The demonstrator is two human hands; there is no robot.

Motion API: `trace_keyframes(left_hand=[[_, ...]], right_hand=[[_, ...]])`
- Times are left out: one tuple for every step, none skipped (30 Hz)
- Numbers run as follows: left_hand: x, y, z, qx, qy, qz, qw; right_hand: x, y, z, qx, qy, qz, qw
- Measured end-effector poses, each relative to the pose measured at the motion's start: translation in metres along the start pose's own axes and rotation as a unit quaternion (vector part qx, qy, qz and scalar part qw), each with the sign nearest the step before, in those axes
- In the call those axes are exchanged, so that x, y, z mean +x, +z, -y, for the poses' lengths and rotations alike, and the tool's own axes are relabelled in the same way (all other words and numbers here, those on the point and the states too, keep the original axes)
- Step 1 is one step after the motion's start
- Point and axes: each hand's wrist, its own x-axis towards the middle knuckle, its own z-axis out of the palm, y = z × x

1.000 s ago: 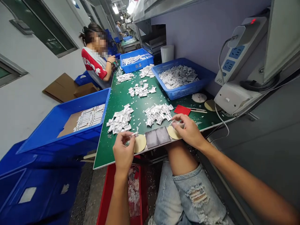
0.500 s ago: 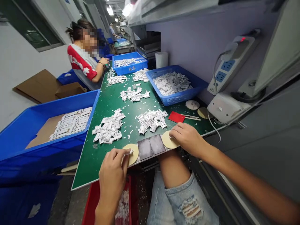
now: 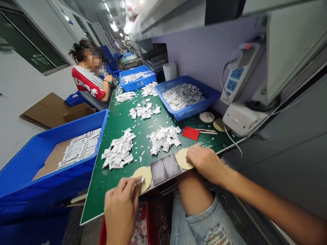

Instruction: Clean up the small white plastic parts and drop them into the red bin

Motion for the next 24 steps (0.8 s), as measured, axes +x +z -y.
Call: trace_keyframes(left_hand=[[-0.001, 0.0, 0.0, 0.008, -0.001, 0.001, 1.0], [-0.002, 0.0, -0.001, 0.016, -0.009, -0.002, 1.0], [-0.003, 0.0, -0.001, 0.021, -0.019, -0.006, 1.0], [-0.002, 0.0, -0.002, 0.023, -0.029, -0.006, 0.999], [-0.002, 0.0, -0.003, 0.02, -0.036, -0.003, 0.999], [-0.001, -0.001, -0.004, 0.015, -0.036, 0.004, 0.999], [-0.001, -0.001, -0.004, 0.009, -0.035, 0.01, 0.999], [-0.001, -0.002, -0.005, 0.006, -0.034, 0.015, 0.999], [-0.001, -0.002, -0.005, 0.007, -0.036, 0.016, 0.999], [-0.001, -0.002, -0.005, 0.011, -0.039, 0.015, 0.999], [-0.002, -0.002, -0.005, 0.017, -0.042, 0.013, 0.999], [-0.002, -0.001, -0.004, 0.022, -0.045, 0.009, 0.999], [-0.003, 0.0, -0.003, 0.023, -0.042, 0.007, 0.999], [-0.004, 0.001, -0.002, 0.02, -0.033, 0.004, 0.999], [-0.005, 0.002, -0.001, 0.016, -0.024, 0.0, 1.0], [-0.005, 0.003, 0.0, 0.012, -0.016, -0.003, 1.0], [-0.005, 0.004, 0.0, 0.012, -0.014, -0.004, 1.0], [-0.005, 0.004, 0.001, 0.015, -0.018, -0.005, 1.0], [-0.005, 0.004, 0.001, 0.021, -0.025, -0.006, 0.999], [-0.005, 0.004, 0.001, 0.026, -0.031, -0.007, 0.999], [-0.005, 0.003, 0.001, 0.027, -0.031, -0.007, 0.999], [-0.004, 0.003, 0.001, 0.024, -0.025, -0.007, 0.999], [-0.004, 0.003, 0.001, 0.019, -0.018, -0.008, 1.0], [-0.004, 0.002, 0.0, 0.016, -0.012, -0.007, 1.0]], right_hand=[[-0.001, -0.001, 0.001, 0.009, 0.003, 0.001, 1.0], [-0.002, -0.001, 0.001, 0.012, 0.005, 0.0, 1.0], [-0.002, -0.001, 0.002, 0.009, 0.006, -0.003, 1.0], [-0.002, -0.001, 0.002, 0.003, 0.009, -0.007, 1.0], [-0.003, 0.0, 0.002, -0.001, 0.011, -0.012, 1.0], [-0.003, 0.002, 0.001, 0.001, 0.014, -0.014, 1.0], [-0.003, 0.003, 0.001, 0.009, 0.015, -0.015, 1.0], [-0.003, 0.005, 0.001, 0.02, 0.011, -0.013, 1.0], [-0.003, 0.007, 0.0, 0.026, 0.009, -0.01, 1.0], [-0.003, 0.008, 0.0, 0.025, 0.007, -0.006, 1.0], [-0.003, 0.009, -0.001, 0.017, 0.006, -0.003, 1.0], [-0.003, 0.01, -0.001, 0.008, 0.007, 0.0, 1.0], [-0.004, 0.01, -0.001, 0.002, 0.009, 0.003, 1.0], [-0.004, 0.01, -0.001, 0.002, 0.01, 0.006, 1.0], [-0.005, 0.009, 0.0, 0.007, 0.011, 0.006, 1.0], [-0.006, 0.008, 0.0, 0.016, 0.009, 0.007, 1.0], [-0.006, 0.007, 0.0, 0.021, 0.008, 0.007, 1.0], [-0.006, 0.006, 0.0, 0.021, 0.009, 0.007, 1.0], [-0.006, 0.005, 0.001, 0.017, 0.012, 0.007, 1.0], [-0.005, 0.004, 0.001, 0.011, 0.016, 0.004, 1.0], [-0.005, 0.004, 0.001, 0.007, 0.018, 0.003, 1.0], [-0.005, 0.003, 0.001, 0.007, 0.019, 0.002, 1.0], [-0.004, 0.003, 0.002, 0.012, 0.017, 0.0, 1.0], [-0.004, 0.004, 0.002, 0.018, 0.013, 0.001, 1.0]])
